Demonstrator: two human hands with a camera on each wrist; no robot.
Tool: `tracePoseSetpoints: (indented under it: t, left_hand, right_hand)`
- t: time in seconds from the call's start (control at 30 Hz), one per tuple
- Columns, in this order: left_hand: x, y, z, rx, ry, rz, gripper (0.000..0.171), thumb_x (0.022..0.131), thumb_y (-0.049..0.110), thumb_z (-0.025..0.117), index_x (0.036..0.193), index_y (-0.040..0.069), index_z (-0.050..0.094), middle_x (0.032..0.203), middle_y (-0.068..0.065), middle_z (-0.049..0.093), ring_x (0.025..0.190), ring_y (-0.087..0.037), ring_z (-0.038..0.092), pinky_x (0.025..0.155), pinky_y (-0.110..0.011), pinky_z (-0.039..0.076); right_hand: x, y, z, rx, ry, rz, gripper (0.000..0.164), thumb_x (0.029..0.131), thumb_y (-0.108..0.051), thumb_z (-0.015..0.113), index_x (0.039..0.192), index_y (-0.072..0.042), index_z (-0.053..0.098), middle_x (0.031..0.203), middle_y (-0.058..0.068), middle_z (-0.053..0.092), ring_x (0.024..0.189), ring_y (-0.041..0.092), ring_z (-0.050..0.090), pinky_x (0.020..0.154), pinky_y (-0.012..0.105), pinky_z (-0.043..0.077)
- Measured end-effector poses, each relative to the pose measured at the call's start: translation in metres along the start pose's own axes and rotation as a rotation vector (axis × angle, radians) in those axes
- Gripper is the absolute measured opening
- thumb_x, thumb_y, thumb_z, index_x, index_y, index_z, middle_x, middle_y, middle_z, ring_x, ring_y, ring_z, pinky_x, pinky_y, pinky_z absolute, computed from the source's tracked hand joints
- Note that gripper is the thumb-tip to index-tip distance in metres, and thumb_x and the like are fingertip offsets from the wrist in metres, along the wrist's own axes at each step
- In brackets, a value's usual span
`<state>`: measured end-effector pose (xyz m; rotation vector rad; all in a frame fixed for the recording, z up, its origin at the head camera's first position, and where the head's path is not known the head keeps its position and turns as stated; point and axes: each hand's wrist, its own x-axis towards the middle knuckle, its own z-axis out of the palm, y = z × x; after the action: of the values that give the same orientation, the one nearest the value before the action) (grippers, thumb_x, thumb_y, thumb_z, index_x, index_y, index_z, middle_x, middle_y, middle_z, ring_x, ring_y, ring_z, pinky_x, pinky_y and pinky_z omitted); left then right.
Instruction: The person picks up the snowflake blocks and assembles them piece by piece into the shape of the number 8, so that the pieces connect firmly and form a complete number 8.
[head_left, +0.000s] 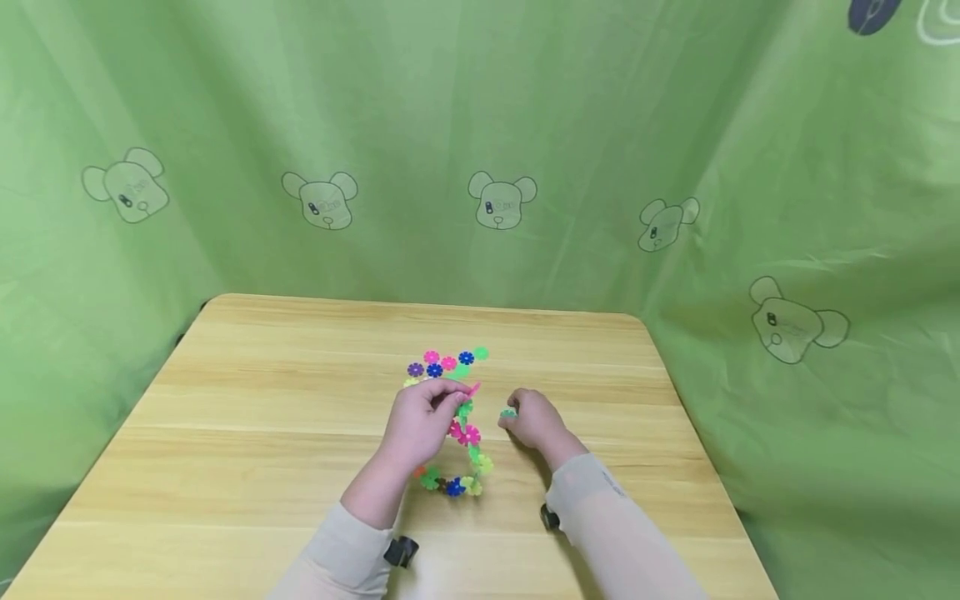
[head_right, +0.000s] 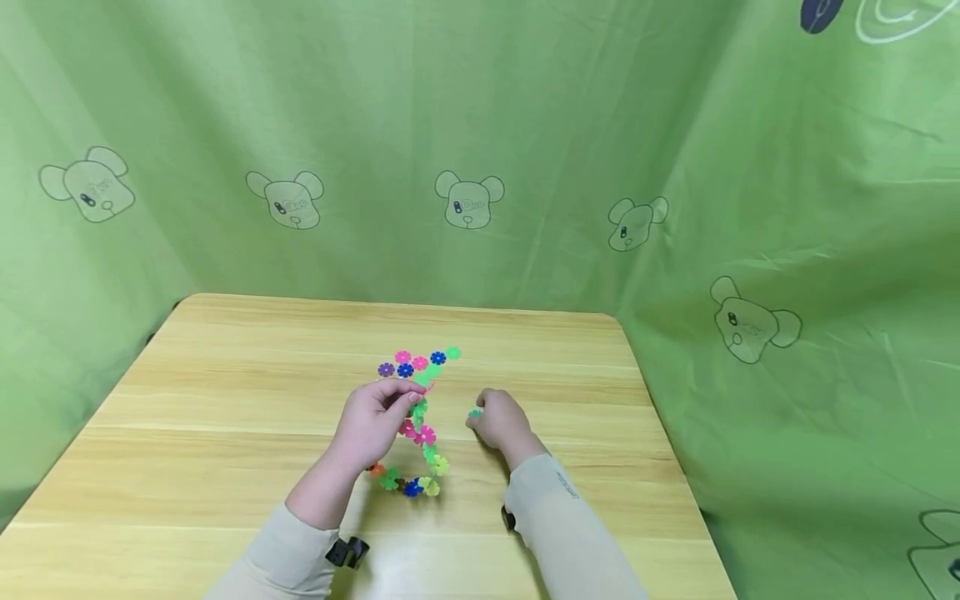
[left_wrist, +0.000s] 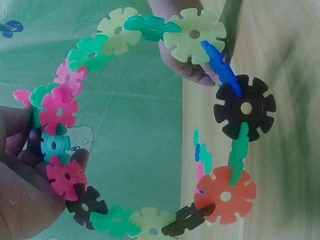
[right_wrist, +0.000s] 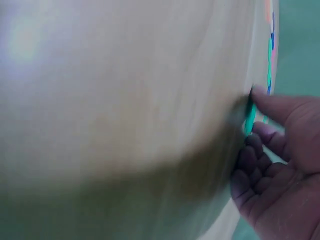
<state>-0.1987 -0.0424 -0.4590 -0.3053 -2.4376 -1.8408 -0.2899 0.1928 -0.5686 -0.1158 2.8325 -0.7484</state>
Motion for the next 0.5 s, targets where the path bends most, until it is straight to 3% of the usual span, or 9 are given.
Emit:
tracePoseSetpoints:
  t: [0.1,0.2,0.37,0.5]
  left_hand:
    - [0.000,0.001,0.000,0.003,-0.005,0.002,0.015,0.106,0.009,0.064,0.111,0.008,0.078,0.084,0.000,0.068,0.062,-0.013,0.055,0.053,-0.023,0.049]
    - [0.000,0.001,-0.001,0.005,-0.002,0.004,0.015,0.106,0.009,0.064,0.111,0.008,0.078,0.084,0.000,0.069,0.062,-0.013,0.055,0.053,-0.023,0.050]
    - [0.000,0.000,0.000,-0.001,-0.004,0.007,0.015,0.105,0.007,0.064,0.110,0.007,0.078,0.084,-0.002,0.069,0.062,-0.012,0.055,0.053,-0.023,0.049]
    - [0.001,-0.001,0.001,-0.004,-0.002,0.001,0.015,0.106,0.008,0.064,0.110,0.007,0.078,0.084,-0.002,0.069,0.062,-0.012,0.054,0.053,-0.022,0.049]
  right_hand:
    - [-0.004,0.009,0.002,0.070,0.045,-0.041,0.047,0.095,-0.025,0.081,0.129,0.004,0.069,0.124,0.020,0.071,0.121,0.039,0.065,0.109,0.053,0.050]
    - [-0.009,0.013,0.002,0.126,0.058,-0.068,0.042,0.094,-0.021,0.082,0.127,0.004,0.071,0.129,0.022,0.070,0.126,0.042,0.062,0.112,0.055,0.047]
    - [-0.014,0.014,0.006,0.121,0.061,-0.062,0.032,0.095,-0.016,0.082,0.121,0.001,0.075,0.125,0.019,0.067,0.125,0.041,0.061,0.111,0.055,0.048]
    - [-0.013,0.011,0.007,0.131,0.067,-0.040,0.026,0.093,-0.013,0.082,0.112,0.001,0.072,0.114,0.015,0.067,0.112,0.035,0.064,0.103,0.052,0.052]
